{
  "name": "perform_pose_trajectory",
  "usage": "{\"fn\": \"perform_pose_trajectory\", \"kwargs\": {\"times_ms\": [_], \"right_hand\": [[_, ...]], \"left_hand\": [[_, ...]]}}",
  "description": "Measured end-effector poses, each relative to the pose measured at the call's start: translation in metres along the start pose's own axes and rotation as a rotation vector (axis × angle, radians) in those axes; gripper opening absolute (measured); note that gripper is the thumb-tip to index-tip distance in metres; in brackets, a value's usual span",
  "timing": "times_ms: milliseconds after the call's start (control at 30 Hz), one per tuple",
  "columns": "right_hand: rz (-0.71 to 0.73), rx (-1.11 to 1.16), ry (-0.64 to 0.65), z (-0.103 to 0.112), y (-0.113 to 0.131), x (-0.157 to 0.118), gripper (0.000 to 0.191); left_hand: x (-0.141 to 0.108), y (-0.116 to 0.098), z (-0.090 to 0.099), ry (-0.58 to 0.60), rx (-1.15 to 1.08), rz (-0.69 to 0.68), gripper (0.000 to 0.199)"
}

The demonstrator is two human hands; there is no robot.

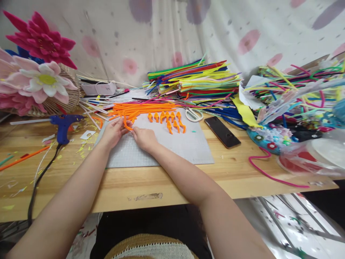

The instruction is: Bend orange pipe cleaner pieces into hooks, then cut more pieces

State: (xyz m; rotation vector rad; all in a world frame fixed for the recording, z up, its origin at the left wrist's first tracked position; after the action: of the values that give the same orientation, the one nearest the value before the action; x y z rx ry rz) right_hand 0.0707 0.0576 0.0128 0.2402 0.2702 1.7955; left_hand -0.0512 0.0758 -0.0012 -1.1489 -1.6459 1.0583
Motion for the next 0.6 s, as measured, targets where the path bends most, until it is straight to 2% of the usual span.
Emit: {"fn": "perform_pose_trajectory", "kwargs": {"times_ms": [133, 267, 367, 467, 600], "right_hand": [[0.008, -0.009, -0.015, -0.002, -0.001, 0.001, 0.038], [0.008, -0.007, -0.029, -0.004, -0.003, 0.003, 0.041], [0.018, 0.028, -0.031, -0.004, -0.003, 0.003, 0.041], [0.034, 0.095, -0.015, -0.002, -0.001, 0.002, 0.039], [0.082, 0.203, 0.028, 0.001, 0.007, 0.001, 0.034]], "left_hand": [[0.002, -0.002, -0.002, 0.107, 0.250, -0.134, 0.035], [0.002, -0.008, -0.005, 0.170, 0.474, -0.244, 0.017], [0.001, -0.013, 0.000, 0.051, 0.427, -0.240, 0.018], [-0.001, -0.011, 0.008, -0.124, 0.187, -0.101, 0.020], [-0.003, -0.010, 0.013, -0.242, -0.036, 0.005, 0.014]]}}
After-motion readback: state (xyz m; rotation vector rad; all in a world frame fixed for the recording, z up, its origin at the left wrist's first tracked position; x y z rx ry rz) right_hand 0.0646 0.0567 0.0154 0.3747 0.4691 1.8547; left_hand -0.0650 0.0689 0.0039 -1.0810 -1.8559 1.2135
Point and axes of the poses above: each hand's wrist, its own x-axis towards the middle knuckle, its own z-axis out of the back of the hand, y = z × x, the point moved 7 cm from there along x, towards the middle knuckle, and after that the axes turned 14 degrees about -z, right-handed, at the moved point
